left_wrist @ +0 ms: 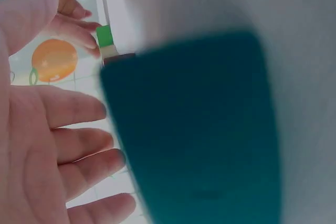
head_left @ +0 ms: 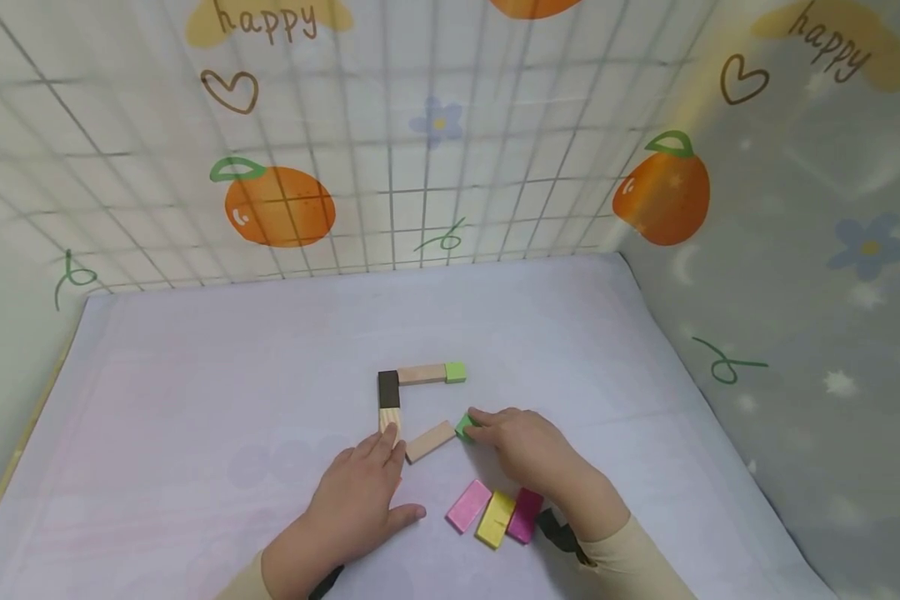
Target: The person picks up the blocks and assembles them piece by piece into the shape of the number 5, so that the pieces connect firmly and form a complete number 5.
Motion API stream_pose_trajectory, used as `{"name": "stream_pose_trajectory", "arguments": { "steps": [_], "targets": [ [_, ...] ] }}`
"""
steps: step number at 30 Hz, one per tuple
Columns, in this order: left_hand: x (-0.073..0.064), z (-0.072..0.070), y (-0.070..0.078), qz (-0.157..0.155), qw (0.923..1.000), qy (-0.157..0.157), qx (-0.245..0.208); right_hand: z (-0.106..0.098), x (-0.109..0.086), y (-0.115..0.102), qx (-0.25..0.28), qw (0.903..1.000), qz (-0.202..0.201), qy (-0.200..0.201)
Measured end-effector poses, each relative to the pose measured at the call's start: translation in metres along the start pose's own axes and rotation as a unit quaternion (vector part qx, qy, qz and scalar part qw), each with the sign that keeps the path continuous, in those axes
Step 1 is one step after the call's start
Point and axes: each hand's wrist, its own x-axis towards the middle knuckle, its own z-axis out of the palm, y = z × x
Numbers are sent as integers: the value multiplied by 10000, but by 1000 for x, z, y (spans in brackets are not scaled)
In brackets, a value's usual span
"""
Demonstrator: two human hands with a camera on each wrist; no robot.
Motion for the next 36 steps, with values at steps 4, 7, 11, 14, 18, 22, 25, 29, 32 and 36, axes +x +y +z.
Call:
{"name": "stream_pose_trajectory", "arguments": {
  "steps": [4,7,11,14,18,22,25,29,32,36],
  "targets": [
    [5,-4,-8,-73,9996,259,-69,0,-1,0,36,10000,-10,-8],
    [8,-9,-12,-212,9991,316,-196,1,-1,1,58,10000,-9,-13],
    [5,-11,-7,-241,9993,188,-206,1,-2,2,94,9999,-32,-38],
    [-3,-10,4,-44,9998,154,-117,0,-3,3,133,9999,-55,-31],
    [-16,-6,25,801,9968,-46,-47,-3,-7,6,138,9999,50,37],
    [-22,1,45,1947,9792,-567,67,-5,-15,8,45,9994,296,196],
    [-20,6,53,2152,9722,-917,92,-3,-24,6,35,9984,503,244],
    [-14,11,57,1861,9749,-1204,-191,1,-36,1,120,9982,553,204],
    [-10,13,59,1790,9754,-1243,-344,3,-43,-4,168,9988,358,272],
    [-5,15,63,1802,9765,-1167,-210,4,-47,-8,192,9991,136,357]
  ]
}}
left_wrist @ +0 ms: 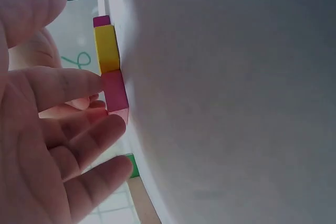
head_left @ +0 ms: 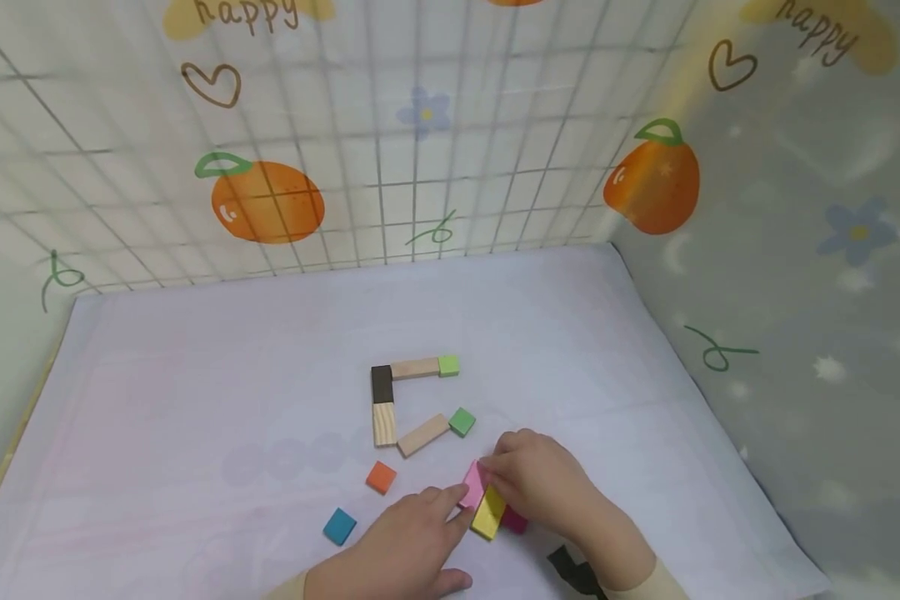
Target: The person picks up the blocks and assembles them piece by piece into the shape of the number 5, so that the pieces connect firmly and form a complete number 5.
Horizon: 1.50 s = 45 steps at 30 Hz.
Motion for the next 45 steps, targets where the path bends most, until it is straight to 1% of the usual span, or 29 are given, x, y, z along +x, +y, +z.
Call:
{"name": "stream_pose_trajectory", "arguments": {
  "steps": [2,7,11,17,23,26,33,39,45],
  "targets": [
    [3,-1,1,-14,10000,27,80,1,1,-1,8,10000,28,-74],
    [12,-4,2,15,9997,148,190,3,5,-2,-5,9986,384,-351],
    [15,-5,2,23,9994,298,196,4,8,-2,-67,9980,501,-384],
    [19,-5,2,-20,9995,301,69,4,8,-3,37,9969,634,-467],
    [21,-4,1,-74,9995,314,47,5,9,-4,138,9936,861,-713],
    [21,-4,2,-115,9992,362,135,4,11,-4,107,9932,867,-771],
    [23,-5,1,-185,9978,496,392,4,9,-2,38,9942,824,-693],
    [25,-6,0,-277,9979,474,356,3,9,-2,90,9941,807,-721],
    [24,-7,0,-304,9984,390,268,2,10,-2,127,9937,825,-745]
  ]
}}
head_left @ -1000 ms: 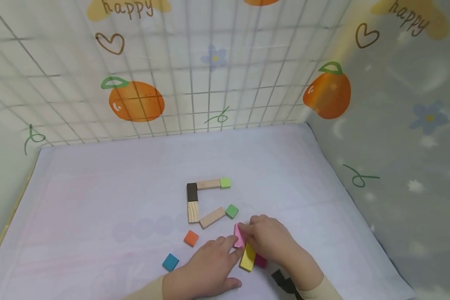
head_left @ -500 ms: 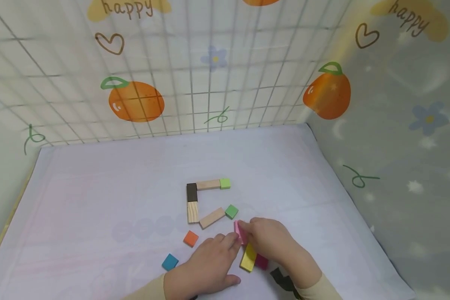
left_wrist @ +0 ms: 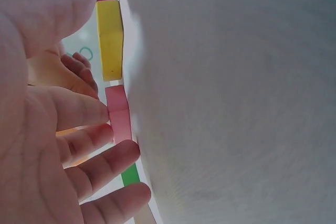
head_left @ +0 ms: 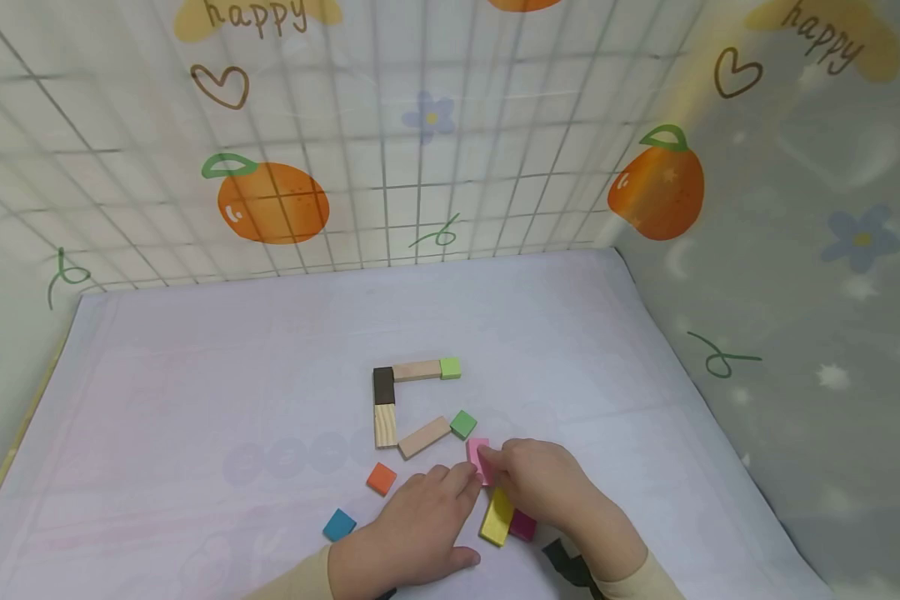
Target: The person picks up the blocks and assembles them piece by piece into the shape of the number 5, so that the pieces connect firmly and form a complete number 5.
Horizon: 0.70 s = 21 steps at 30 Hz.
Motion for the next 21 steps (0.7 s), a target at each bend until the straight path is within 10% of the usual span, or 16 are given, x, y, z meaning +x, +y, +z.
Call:
{"name": "stream_pose_trajectory", "arguments": {
  "steps": [21],
  "targets": [
    [0,0,-2,-57,9995,-175,-261,4,1,1,55,10000,64,-40]
  ]
}}
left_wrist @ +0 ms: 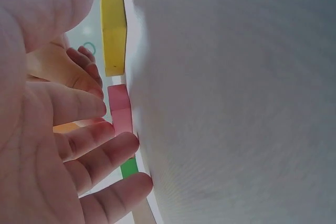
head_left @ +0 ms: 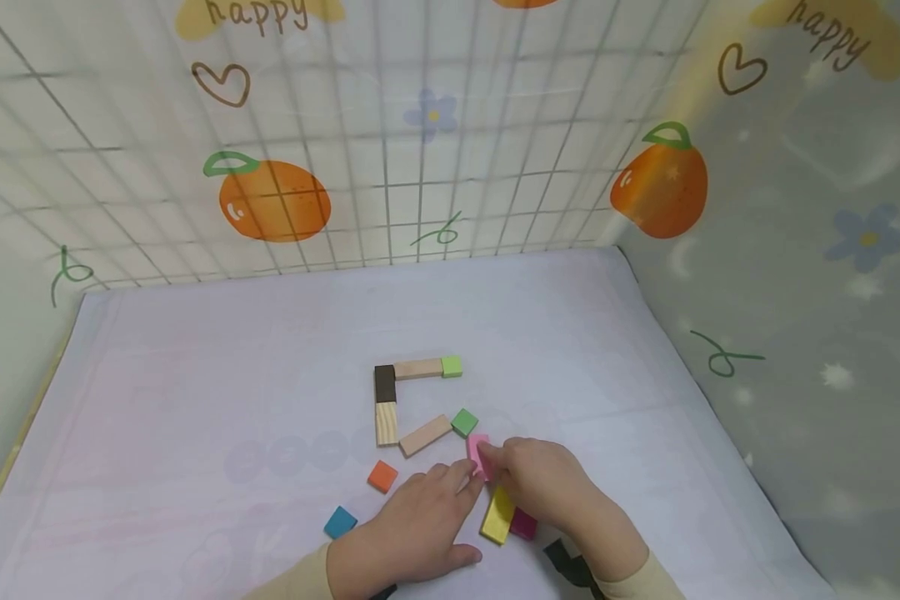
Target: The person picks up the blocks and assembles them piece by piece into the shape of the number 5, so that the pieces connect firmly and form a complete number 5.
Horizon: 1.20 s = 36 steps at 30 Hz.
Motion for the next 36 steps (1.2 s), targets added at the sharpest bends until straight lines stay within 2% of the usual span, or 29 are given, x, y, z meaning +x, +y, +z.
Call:
{"name": "stream_pose_trajectory", "arguments": {
  "steps": [7,19,25,29,32,34,36],
  "targets": [
    [1,0,0,-57,10000,-54,-48,1,2,0,29,10000,-47,-82],
    [-3,-4,3,-19,9999,-55,-126,-2,-1,2,-61,9999,-97,68],
    [-13,-14,12,420,9988,-244,6,-7,-12,6,37,9998,184,-12],
    [-20,-16,19,1072,9930,-242,427,-4,-22,14,36,9995,283,95],
    [-20,-9,21,1558,9857,-234,595,1,-25,20,29,9996,159,241],
    [-20,-5,22,1697,9832,-275,609,4,-25,22,88,9995,75,286],
    [-21,-2,21,1637,9837,-446,588,5,-25,22,200,9994,37,271]
  ]
}}
